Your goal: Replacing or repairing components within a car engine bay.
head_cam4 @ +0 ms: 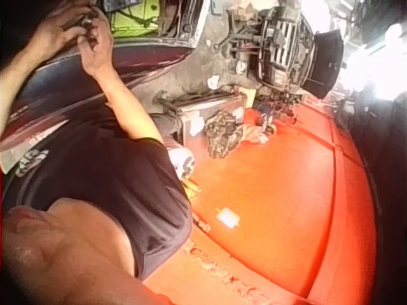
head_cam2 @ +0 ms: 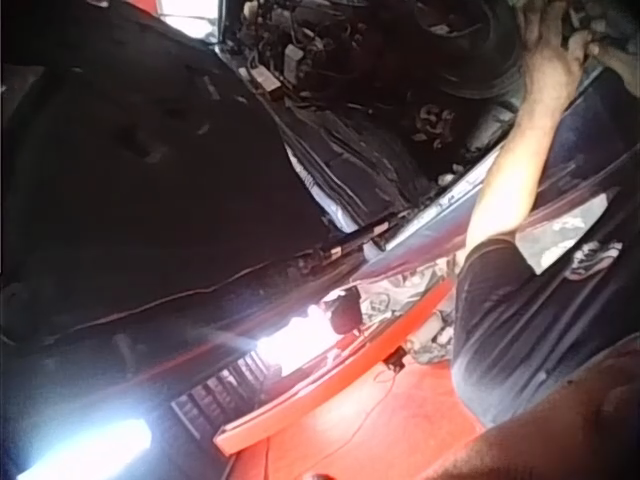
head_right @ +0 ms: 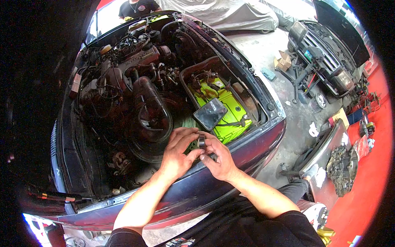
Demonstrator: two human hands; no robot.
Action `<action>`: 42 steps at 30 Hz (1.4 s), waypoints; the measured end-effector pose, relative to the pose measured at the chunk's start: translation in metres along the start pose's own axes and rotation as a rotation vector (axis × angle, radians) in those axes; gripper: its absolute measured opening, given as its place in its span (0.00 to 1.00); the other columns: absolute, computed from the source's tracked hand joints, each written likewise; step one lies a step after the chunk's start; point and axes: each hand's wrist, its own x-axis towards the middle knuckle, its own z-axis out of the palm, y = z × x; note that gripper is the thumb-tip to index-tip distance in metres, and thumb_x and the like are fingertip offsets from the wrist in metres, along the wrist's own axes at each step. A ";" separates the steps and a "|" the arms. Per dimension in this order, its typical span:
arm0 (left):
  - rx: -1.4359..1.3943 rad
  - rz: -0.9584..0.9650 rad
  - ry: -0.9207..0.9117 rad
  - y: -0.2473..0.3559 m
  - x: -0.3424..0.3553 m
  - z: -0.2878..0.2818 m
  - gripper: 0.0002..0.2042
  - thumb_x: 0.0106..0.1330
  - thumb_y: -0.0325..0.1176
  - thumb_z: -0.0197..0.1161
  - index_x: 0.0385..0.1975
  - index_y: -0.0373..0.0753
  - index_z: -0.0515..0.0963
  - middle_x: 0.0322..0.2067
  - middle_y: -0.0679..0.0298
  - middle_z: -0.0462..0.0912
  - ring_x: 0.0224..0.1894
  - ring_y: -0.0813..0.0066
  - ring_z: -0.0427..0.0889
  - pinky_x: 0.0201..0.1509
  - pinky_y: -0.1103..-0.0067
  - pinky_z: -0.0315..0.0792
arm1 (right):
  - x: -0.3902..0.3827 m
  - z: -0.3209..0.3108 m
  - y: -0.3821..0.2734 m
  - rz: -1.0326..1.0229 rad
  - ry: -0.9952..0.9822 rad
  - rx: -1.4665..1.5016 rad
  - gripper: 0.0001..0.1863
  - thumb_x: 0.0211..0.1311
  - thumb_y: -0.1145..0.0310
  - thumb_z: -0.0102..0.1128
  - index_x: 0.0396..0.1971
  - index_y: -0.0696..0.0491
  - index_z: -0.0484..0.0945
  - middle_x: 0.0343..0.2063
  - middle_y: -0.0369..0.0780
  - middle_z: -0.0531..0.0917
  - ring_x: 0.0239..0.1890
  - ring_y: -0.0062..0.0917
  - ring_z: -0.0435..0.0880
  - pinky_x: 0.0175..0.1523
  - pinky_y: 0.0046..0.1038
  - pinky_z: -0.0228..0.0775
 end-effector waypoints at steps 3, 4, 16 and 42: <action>-0.010 0.009 0.016 -0.002 0.000 0.002 0.18 0.54 0.28 0.79 0.46 0.37 0.84 0.58 0.59 0.85 0.65 0.52 0.76 0.71 0.61 0.71 | 0.000 -0.003 -0.002 0.019 -0.036 0.005 0.18 0.66 0.81 0.63 0.55 0.62 0.74 0.69 0.55 0.73 0.45 0.25 0.85 0.51 0.29 0.80; -0.001 -0.002 -0.007 -0.002 -0.001 0.003 0.18 0.54 0.28 0.79 0.46 0.37 0.84 0.58 0.59 0.85 0.65 0.52 0.76 0.71 0.61 0.71 | 0.000 -0.003 -0.003 0.034 -0.067 0.006 0.18 0.67 0.79 0.63 0.55 0.63 0.74 0.70 0.55 0.73 0.45 0.25 0.85 0.51 0.29 0.80; -0.114 -0.023 0.015 -0.008 -0.004 0.009 0.16 0.60 0.25 0.73 0.50 0.38 0.86 0.61 0.61 0.84 0.67 0.52 0.74 0.73 0.60 0.67 | -0.001 0.006 -0.001 0.149 0.124 0.039 0.14 0.79 0.69 0.55 0.54 0.63 0.78 0.47 0.46 0.88 0.45 0.27 0.86 0.53 0.30 0.78; -0.157 -0.133 -0.061 -0.012 -0.008 0.021 0.11 0.63 0.32 0.75 0.45 0.40 0.89 0.59 0.64 0.85 0.71 0.55 0.71 0.75 0.61 0.66 | -0.002 -0.006 -0.003 0.189 0.127 0.042 0.13 0.81 0.68 0.54 0.44 0.62 0.82 0.33 0.36 0.88 0.35 0.17 0.84 0.43 0.23 0.77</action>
